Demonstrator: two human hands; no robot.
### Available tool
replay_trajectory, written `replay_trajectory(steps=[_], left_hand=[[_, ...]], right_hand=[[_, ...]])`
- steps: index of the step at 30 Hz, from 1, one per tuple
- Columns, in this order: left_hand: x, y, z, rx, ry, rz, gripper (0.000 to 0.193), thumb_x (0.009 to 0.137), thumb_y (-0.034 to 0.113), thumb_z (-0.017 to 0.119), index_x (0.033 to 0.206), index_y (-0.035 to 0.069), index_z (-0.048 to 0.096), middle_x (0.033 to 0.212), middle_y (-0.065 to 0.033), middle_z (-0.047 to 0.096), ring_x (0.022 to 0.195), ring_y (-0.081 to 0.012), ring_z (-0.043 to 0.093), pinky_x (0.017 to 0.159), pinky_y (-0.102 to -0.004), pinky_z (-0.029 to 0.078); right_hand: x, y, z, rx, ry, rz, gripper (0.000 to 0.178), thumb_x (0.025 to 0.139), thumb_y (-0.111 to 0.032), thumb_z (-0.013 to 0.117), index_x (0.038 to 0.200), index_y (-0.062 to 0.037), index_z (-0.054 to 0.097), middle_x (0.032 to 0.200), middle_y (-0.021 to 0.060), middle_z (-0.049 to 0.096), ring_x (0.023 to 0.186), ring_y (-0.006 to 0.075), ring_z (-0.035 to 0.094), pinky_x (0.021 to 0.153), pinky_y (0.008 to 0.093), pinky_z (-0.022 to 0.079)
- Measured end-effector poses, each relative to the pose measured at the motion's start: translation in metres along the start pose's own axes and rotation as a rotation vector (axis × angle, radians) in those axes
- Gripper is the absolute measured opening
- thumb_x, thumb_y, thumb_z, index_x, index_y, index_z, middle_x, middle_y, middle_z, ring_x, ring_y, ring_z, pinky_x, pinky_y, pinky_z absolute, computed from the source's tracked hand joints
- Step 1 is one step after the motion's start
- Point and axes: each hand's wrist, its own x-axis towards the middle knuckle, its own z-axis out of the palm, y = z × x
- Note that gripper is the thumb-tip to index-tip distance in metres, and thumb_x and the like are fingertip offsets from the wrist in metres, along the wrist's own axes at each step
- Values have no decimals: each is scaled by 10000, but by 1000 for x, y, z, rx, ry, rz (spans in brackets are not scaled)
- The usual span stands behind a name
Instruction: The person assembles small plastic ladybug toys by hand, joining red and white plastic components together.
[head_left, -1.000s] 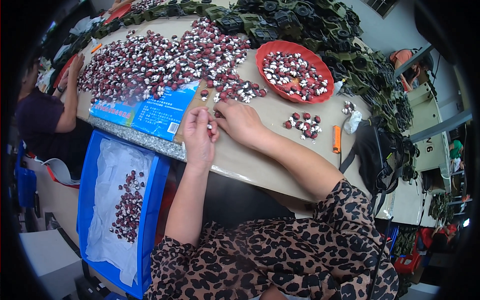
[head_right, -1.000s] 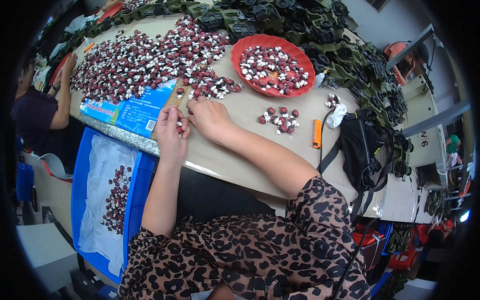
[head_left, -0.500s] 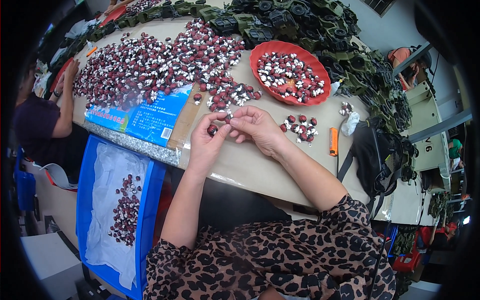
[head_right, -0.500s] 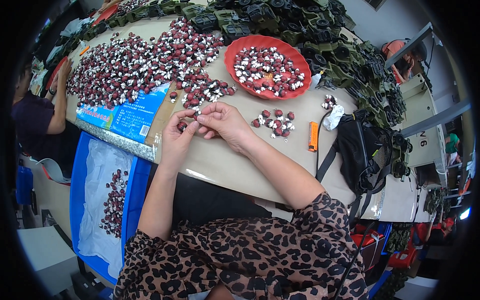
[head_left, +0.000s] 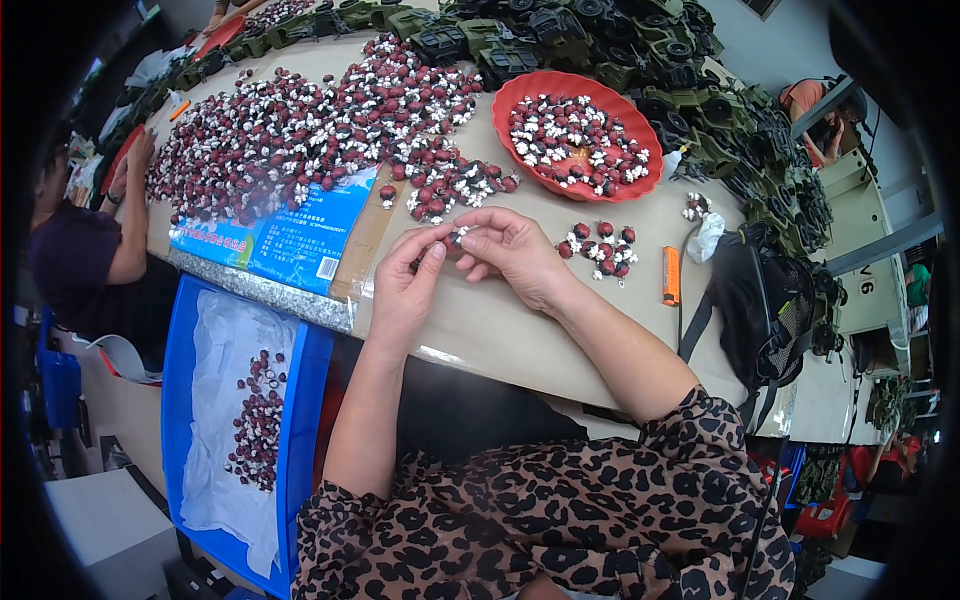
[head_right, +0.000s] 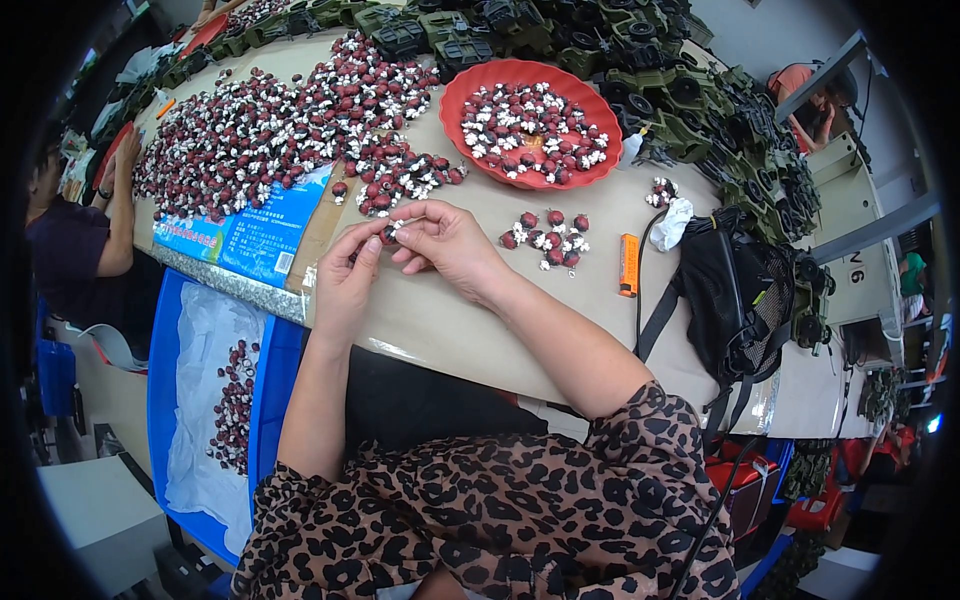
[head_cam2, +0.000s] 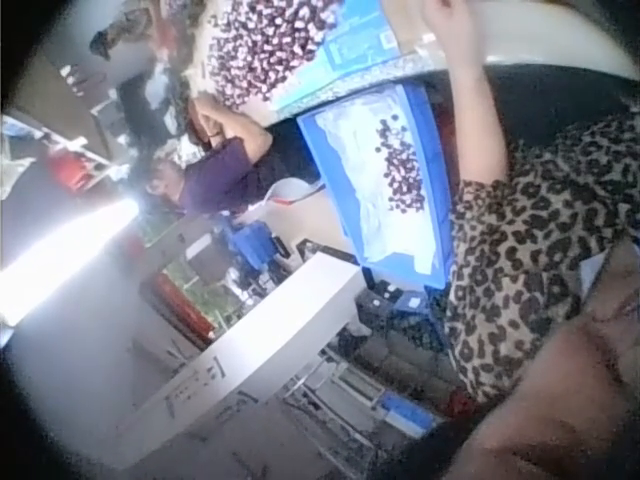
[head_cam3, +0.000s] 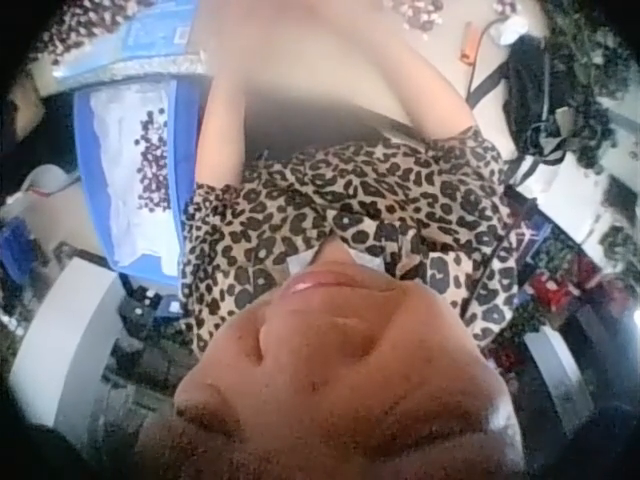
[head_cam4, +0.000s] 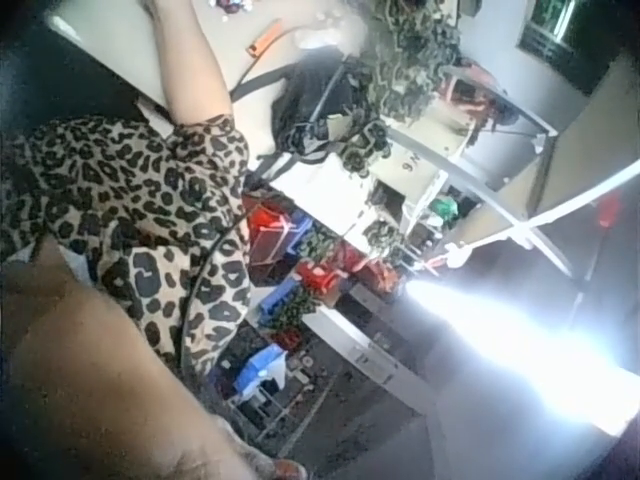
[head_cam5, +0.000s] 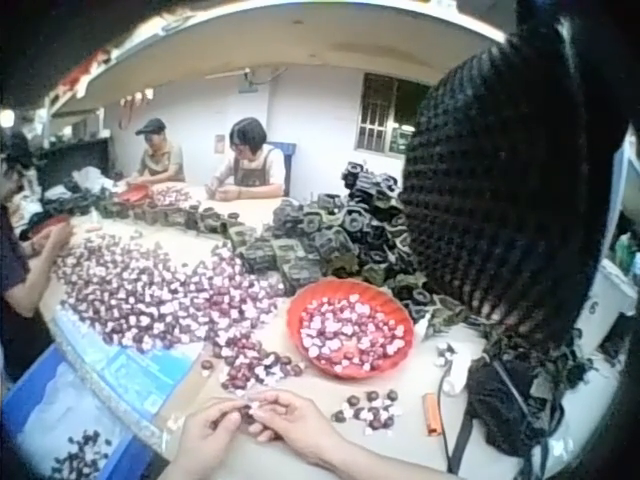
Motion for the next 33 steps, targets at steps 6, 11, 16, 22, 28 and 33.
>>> replay_trajectory(steps=[6,11,16,22,28,33], left_hand=[[0,5,0,92,-32,48,231,818,32,523,1043,3,563,963,-58,520,857,-93,485,744,-203,389],[-3,9,4,-198,31,-84,246,837,34,501,1079,4,533,930,-35,533,843,-78,495,726,-185,389],[-3,4,0,-144,22,-72,241,859,66,474,1088,12,529,875,-8,522,738,-45,448,633,-170,364],[-2,7,-2,-102,-20,-82,229,874,47,429,1067,3,544,934,-51,529,865,-97,516,747,-207,411],[-1,7,-2,-84,-39,-48,227,874,43,425,1059,-1,548,932,-60,526,869,-117,524,760,-219,418],[-1,7,0,-94,-24,-63,217,872,51,437,1047,-2,554,924,-60,525,877,-121,525,767,-222,421]], right_hand=[[-1,0,0,47,-10,24,207,820,-89,557,1005,-12,504,817,59,587,684,98,589,587,202,513],[-5,-1,3,75,-30,67,177,824,-96,554,966,-8,496,818,71,586,684,104,591,592,211,509],[-10,12,13,-266,99,-84,132,813,-65,556,892,17,489,788,95,595,644,105,587,538,203,482],[-14,21,19,-556,174,-297,138,769,-64,607,792,33,511,659,70,590,590,80,574,529,215,461],[-14,20,19,-568,163,-286,135,771,-66,605,797,30,513,673,71,592,600,81,574,532,213,460],[-16,14,19,-648,136,-316,148,774,-74,607,802,33,510,684,72,591,605,87,577,531,213,461]])
